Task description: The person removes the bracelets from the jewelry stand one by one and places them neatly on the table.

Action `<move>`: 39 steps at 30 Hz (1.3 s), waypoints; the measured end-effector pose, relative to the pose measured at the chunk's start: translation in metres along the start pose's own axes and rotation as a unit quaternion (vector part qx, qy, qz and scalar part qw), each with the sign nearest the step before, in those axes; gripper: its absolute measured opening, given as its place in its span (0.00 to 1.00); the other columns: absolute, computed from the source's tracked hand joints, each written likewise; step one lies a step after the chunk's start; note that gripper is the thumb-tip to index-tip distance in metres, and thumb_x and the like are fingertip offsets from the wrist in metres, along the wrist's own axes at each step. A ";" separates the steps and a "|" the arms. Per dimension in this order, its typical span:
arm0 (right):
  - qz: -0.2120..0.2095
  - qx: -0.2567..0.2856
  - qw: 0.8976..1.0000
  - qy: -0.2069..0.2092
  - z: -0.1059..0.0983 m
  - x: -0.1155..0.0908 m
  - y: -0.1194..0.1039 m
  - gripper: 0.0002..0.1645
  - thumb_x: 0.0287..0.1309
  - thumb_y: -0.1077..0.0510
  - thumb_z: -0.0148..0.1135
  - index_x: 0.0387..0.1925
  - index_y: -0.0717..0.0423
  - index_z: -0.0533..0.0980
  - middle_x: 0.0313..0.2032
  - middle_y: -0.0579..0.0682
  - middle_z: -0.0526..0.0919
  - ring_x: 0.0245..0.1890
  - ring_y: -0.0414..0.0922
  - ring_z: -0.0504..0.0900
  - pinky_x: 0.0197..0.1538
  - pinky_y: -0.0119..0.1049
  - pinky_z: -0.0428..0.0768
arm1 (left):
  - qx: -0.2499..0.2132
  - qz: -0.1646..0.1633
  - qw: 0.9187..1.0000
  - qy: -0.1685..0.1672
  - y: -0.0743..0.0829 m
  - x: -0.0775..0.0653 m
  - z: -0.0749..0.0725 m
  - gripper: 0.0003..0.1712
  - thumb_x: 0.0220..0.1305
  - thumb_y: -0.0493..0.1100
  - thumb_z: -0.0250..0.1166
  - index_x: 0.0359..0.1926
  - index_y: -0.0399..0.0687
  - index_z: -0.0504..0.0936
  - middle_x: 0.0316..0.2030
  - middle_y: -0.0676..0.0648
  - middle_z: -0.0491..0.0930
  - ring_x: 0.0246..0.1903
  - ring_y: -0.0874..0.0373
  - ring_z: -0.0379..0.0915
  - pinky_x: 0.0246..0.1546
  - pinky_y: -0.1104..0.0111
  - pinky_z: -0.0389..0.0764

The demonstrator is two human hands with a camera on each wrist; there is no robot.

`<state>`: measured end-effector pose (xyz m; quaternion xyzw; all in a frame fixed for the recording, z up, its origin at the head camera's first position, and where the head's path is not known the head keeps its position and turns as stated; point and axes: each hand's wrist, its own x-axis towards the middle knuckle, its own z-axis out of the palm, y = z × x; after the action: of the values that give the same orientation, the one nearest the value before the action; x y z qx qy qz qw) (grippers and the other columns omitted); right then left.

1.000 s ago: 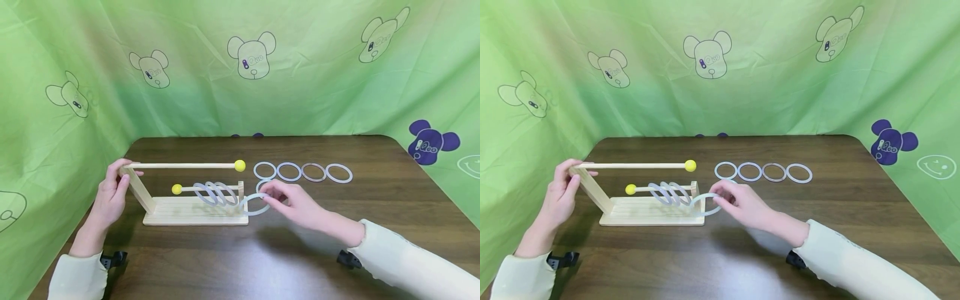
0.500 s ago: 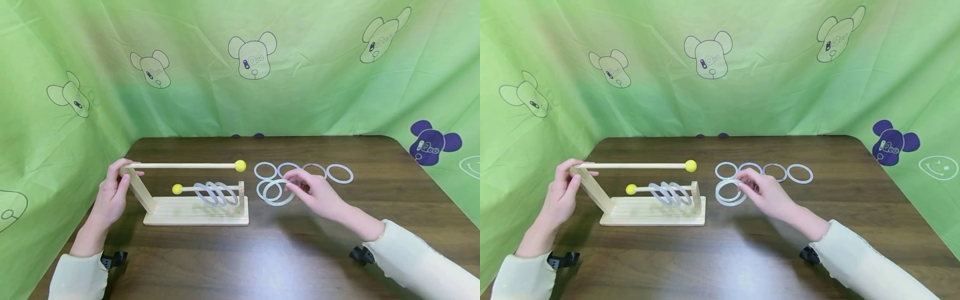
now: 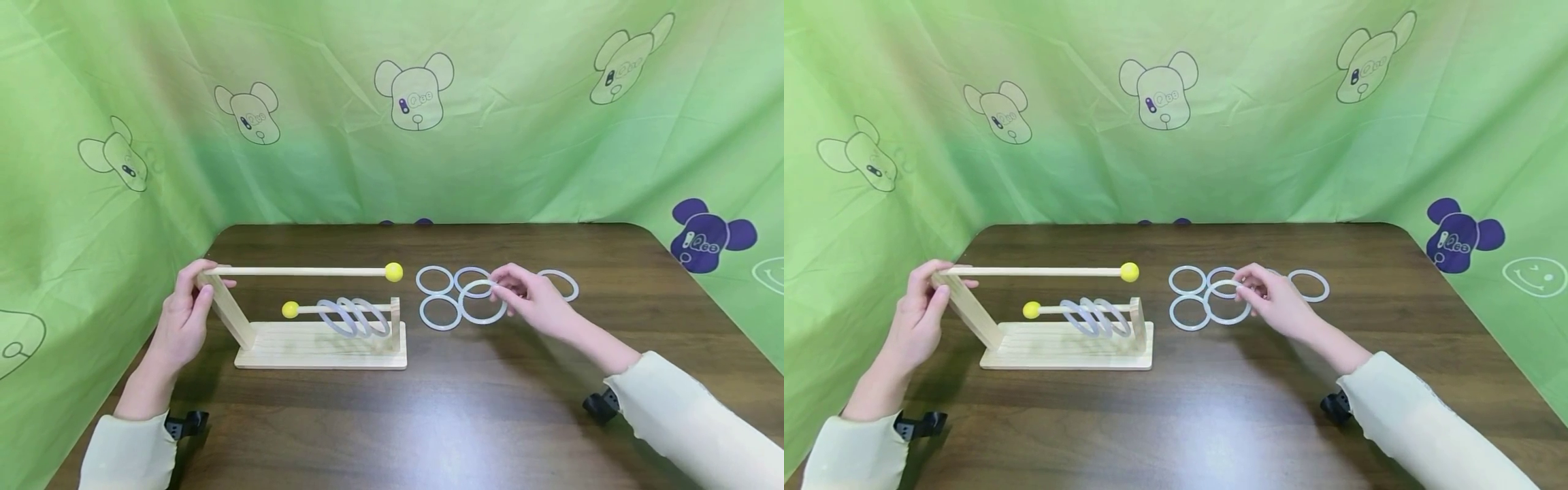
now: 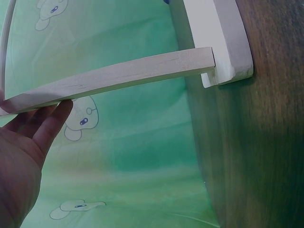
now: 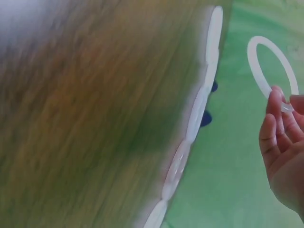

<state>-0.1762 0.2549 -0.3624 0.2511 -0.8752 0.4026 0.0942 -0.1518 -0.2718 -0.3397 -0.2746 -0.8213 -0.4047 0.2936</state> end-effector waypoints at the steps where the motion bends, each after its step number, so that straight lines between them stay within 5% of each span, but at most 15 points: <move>1: 0.007 0.002 1.000 -0.006 -0.001 0.000 0.002 0.09 0.63 0.71 0.57 0.44 0.63 0.74 0.29 0.54 0.83 0.18 0.45 0.76 0.24 0.33 0.74 | -0.001 0.001 1.000 0.000 0.000 0.000 0.000 0.20 0.69 0.24 0.45 0.60 0.33 0.63 0.38 0.35 0.81 0.49 0.68 0.72 0.48 0.78 0.66; 17: 0.059 -0.011 0.996 -0.072 -0.007 0.001 0.029 0.06 0.63 0.72 0.57 0.42 0.66 0.73 0.26 0.55 0.81 0.17 0.50 0.76 0.23 0.37 0.77 | 0.000 -0.001 1.000 0.005 -0.002 0.000 0.001 0.20 0.68 0.23 0.45 0.60 0.33 0.64 0.39 0.37 0.81 0.49 0.68 0.73 0.48 0.79 0.66; 28: 0.084 -0.027 0.992 -0.088 -0.004 0.005 0.037 0.04 0.62 0.71 0.58 0.39 0.65 0.73 0.24 0.52 0.79 0.15 0.42 0.73 0.21 0.34 0.74 | -0.003 -0.002 1.000 0.003 -0.002 0.000 0.001 0.20 0.69 0.23 0.45 0.60 0.33 0.64 0.38 0.35 0.81 0.49 0.69 0.72 0.48 0.79 0.66; 39: 0.057 -0.079 0.991 -0.097 0.004 0.007 0.041 0.05 0.58 0.70 0.62 0.34 0.60 0.76 0.23 0.44 0.75 0.16 0.36 0.71 0.23 0.32 0.71 | -0.008 0.002 1.000 0.002 -0.001 0.000 0.000 0.20 0.69 0.23 0.45 0.60 0.33 0.64 0.38 0.35 0.81 0.49 0.68 0.73 0.48 0.79 0.66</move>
<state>-0.2033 0.2721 -0.3898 0.2302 -0.9223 0.3105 0.0058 -0.1529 -0.2721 -0.3406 -0.2778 -0.8171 -0.4110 0.2936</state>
